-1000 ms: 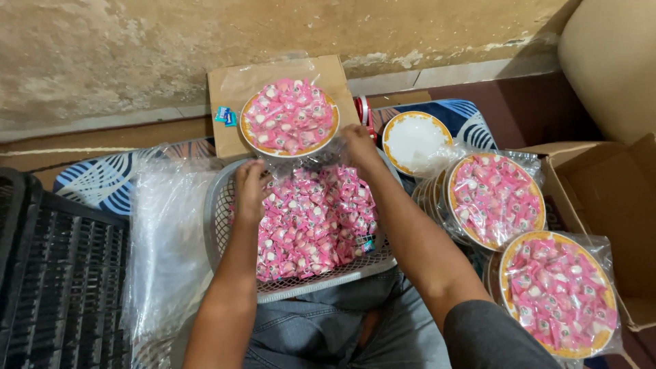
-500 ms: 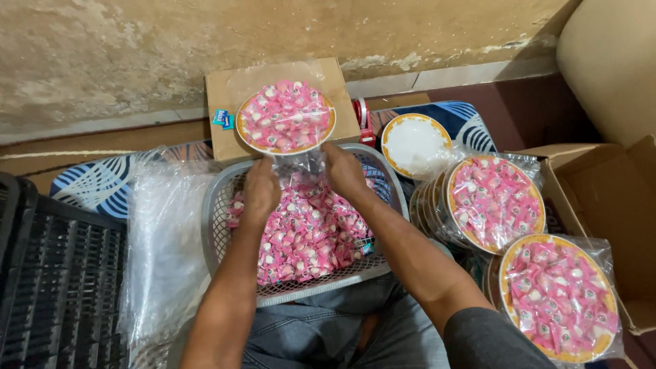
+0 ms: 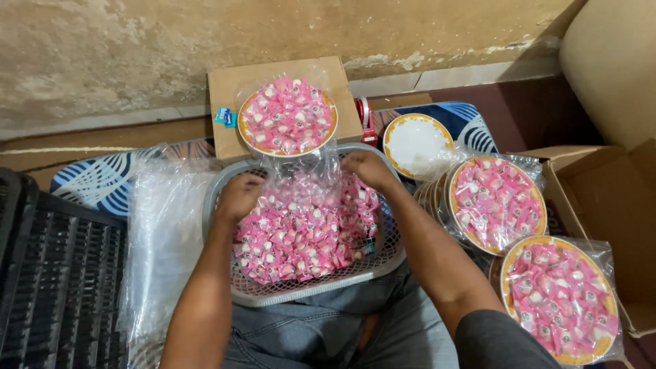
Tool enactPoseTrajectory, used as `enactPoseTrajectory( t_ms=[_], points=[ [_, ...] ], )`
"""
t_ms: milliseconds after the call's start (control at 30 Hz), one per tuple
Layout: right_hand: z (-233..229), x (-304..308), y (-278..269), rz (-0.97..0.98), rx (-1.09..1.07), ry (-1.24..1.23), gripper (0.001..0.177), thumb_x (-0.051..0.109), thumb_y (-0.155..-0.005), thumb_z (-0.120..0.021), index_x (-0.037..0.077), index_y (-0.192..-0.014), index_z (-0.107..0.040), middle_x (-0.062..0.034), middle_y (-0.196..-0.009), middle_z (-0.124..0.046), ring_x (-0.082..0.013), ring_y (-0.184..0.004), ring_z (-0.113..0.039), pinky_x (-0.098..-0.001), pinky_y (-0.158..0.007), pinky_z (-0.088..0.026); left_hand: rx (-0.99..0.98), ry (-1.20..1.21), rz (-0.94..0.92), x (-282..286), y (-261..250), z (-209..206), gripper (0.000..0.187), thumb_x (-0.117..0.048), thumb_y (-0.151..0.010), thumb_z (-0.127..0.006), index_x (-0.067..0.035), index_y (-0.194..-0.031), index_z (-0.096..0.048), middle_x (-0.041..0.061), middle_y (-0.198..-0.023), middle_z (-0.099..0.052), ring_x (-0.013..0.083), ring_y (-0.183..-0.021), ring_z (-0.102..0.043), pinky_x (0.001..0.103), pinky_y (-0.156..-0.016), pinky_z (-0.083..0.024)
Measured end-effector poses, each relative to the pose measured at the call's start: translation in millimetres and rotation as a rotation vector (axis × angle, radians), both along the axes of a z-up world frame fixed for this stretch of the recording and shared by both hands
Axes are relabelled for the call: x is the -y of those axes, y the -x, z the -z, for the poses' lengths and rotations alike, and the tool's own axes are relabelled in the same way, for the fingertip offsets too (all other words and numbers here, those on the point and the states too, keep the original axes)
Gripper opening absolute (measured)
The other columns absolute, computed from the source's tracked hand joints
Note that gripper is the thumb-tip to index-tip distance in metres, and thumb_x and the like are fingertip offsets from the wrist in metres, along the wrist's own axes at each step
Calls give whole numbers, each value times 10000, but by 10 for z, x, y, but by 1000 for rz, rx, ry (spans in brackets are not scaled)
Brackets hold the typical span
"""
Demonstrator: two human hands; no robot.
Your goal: A person is manually packing small pink food packets from a large basket onto decorative plates while sitting on the floor.
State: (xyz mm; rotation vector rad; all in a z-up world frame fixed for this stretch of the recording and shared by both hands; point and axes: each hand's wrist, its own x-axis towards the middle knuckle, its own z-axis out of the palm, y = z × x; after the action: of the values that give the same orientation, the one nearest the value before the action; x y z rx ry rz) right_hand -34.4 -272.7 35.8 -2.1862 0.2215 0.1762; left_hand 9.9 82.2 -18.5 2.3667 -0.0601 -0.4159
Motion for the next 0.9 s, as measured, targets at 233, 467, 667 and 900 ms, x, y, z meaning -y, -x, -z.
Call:
enactPoseTrajectory(
  t_ms=[233,467,667,900],
  points=[
    [12,-347,-419,193,91,-394,635,407,-845,-841,-2,-1292,-651,-175,-1071,-718,-258,-933,-716,-341,-731,-603,27,666,-233,353,-320,-126,685,-291,-898,-782,-19,-1447,-477,220,-1136,-699,304,-937,-732,358,-706,-621],
    [63,-385,-437,32,173,347,254,300,-954,-551,170,-1140,-666,-196,-967,-732,-426,-1017,-716,-508,-877,-581,218,86,-63,580,-136,-415,316,-178,-936,-545,-90,-1238,-575,222,-1203,-679,417,-1190,-631,555,-974,-513],
    [19,-410,-230,-50,283,308,228,224,-928,-549,141,-1073,-704,-216,-937,-740,-450,-990,-706,-531,-879,-567,308,70,72,567,-69,-323,342,-90,-928,-493,-38,-1254,-585,282,-1217,-646,485,-1214,-591,577,-1054,-449],
    [315,-175,-322,161,78,156,113,311,-808,-713,280,-888,-787,6,-883,-772,-304,-965,-733,-429,-858,-576,195,46,-95,440,-64,-190,239,-347,-899,-671,-234,-1094,-751,113,-1035,-733,349,-1101,-681,485,-944,-532]
  ],
)
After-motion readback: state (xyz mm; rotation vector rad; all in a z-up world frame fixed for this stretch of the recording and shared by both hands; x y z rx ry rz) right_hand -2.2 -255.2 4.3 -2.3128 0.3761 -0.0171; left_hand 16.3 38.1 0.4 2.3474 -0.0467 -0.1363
